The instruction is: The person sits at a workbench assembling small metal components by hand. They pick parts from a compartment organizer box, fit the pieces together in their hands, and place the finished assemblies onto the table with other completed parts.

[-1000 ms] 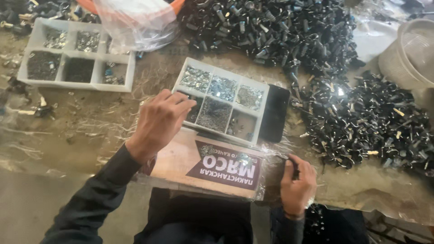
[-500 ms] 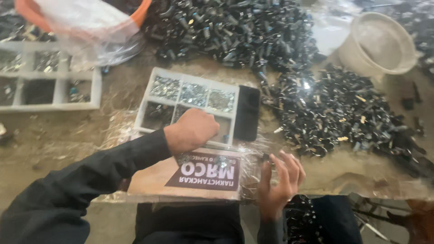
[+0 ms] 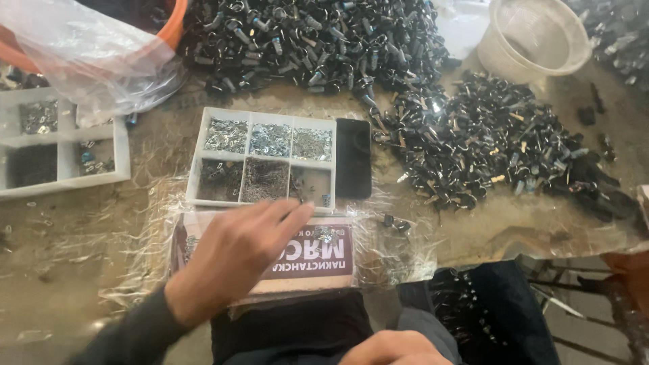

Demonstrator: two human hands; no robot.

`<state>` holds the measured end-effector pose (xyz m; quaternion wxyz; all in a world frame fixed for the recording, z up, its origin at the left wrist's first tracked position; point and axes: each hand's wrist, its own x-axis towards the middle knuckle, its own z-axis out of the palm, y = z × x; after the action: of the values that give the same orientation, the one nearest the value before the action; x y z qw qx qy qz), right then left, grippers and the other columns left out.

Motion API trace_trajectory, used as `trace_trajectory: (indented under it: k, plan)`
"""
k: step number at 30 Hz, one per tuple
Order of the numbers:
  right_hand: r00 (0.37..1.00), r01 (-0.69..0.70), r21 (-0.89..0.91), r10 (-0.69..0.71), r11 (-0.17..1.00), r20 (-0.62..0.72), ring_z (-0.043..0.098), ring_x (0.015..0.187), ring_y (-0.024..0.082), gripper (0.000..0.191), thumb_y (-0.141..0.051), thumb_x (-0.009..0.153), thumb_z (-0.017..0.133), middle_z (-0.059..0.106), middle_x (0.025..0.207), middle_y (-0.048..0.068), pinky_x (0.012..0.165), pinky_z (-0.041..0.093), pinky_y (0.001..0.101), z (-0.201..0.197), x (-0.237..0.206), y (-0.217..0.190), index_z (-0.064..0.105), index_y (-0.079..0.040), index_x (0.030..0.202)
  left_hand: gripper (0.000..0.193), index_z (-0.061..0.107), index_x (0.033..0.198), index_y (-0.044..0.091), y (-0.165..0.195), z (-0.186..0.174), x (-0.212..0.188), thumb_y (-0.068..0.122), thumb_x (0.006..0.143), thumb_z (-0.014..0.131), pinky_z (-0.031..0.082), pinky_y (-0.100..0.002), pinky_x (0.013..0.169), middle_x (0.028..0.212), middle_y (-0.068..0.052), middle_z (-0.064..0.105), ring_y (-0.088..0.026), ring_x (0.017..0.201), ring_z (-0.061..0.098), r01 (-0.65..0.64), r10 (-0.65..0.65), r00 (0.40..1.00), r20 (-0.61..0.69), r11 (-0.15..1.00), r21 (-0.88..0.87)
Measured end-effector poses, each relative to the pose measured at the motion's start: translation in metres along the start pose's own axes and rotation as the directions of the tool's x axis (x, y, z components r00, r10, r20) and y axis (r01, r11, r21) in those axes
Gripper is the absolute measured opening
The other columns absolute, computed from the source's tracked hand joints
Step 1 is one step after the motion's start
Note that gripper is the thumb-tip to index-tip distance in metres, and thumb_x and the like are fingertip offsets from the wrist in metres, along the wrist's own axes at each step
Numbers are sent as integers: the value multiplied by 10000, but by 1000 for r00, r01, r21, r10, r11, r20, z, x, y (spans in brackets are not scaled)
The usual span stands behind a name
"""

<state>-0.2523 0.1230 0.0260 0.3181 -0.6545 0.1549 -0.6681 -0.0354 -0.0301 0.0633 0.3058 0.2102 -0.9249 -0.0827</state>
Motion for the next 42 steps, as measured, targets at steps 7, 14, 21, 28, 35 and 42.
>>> trace_trajectory:
  k: [7, 14, 21, 28, 35, 42]
  plan:
    - [988, 100, -42, -94, 994, 125, 721, 943, 179, 232, -35, 960, 686, 722, 1073, 120, 845, 581, 304, 28, 70, 19, 649, 43, 1175, 345, 693, 1183, 70, 19, -24, -49, 26, 848, 762, 586, -348, 764, 1143, -89, 744, -244, 923, 753, 188, -222, 947, -235, 969, -158]
    - [774, -617, -308, 488, 724, -403, 706, 943, 152, 319, -46, 971, 683, 712, 1092, 115, 834, 571, 288, 66, 46, 82, 631, 65, 1266, 277, 712, 1122, 69, 12, -6, -71, 17, 866, 803, 621, -326, 785, 1124, -108, 749, -252, 959, 771, 194, -331, 830, -449, 926, -324]
    - [627, -655, 249, 697, 714, -348, 664, 959, 148, 275, -65, 966, 695, 698, 1052, 93, 839, 534, 278, 63, 27, 123, 659, 97, 1185, 283, 702, 1122, 66, -12, 12, -74, 22, 872, 827, 634, -311, 779, 1112, -92, 743, -236, 942, 777, 152, -339, 804, -489, 911, -383]
    - [640, -736, 86, 732, 671, -236, 667, 837, 140, 289, -154, 968, 722, 708, 977, 84, 702, 536, 274, 63, 50, 148, 722, 72, 1148, 401, 671, 1275, 50, -50, 6, -84, 36, 892, 788, 633, -310, 749, 1119, -105, 736, -222, 939, 768, 182, -366, 875, -317, 855, -485]
    - [754, -637, -508, 605, 580, -255, 598, 712, 111, 288, -246, 881, 757, 667, 891, 31, 597, 505, 269, 45, 109, 195, 750, -74, 1112, 424, 679, 1270, 62, -116, 15, -70, 108, 862, 786, 600, -318, 705, 1249, -162, 681, -220, 928, 702, 407, -470, 848, -245, 874, -266]
    - [876, -103, -977, 483, 189, 1, 648, 879, 305, 150, -187, 782, 788, 644, 903, 74, 690, 521, 396, 54, 143, 244, 761, -112, 910, 463, 694, 1243, 69, -148, 22, -42, 80, 785, 761, 536, -382, 921, 1192, -92, 714, -294, 1108, 681, 491, -532, 814, -233, 845, -213]
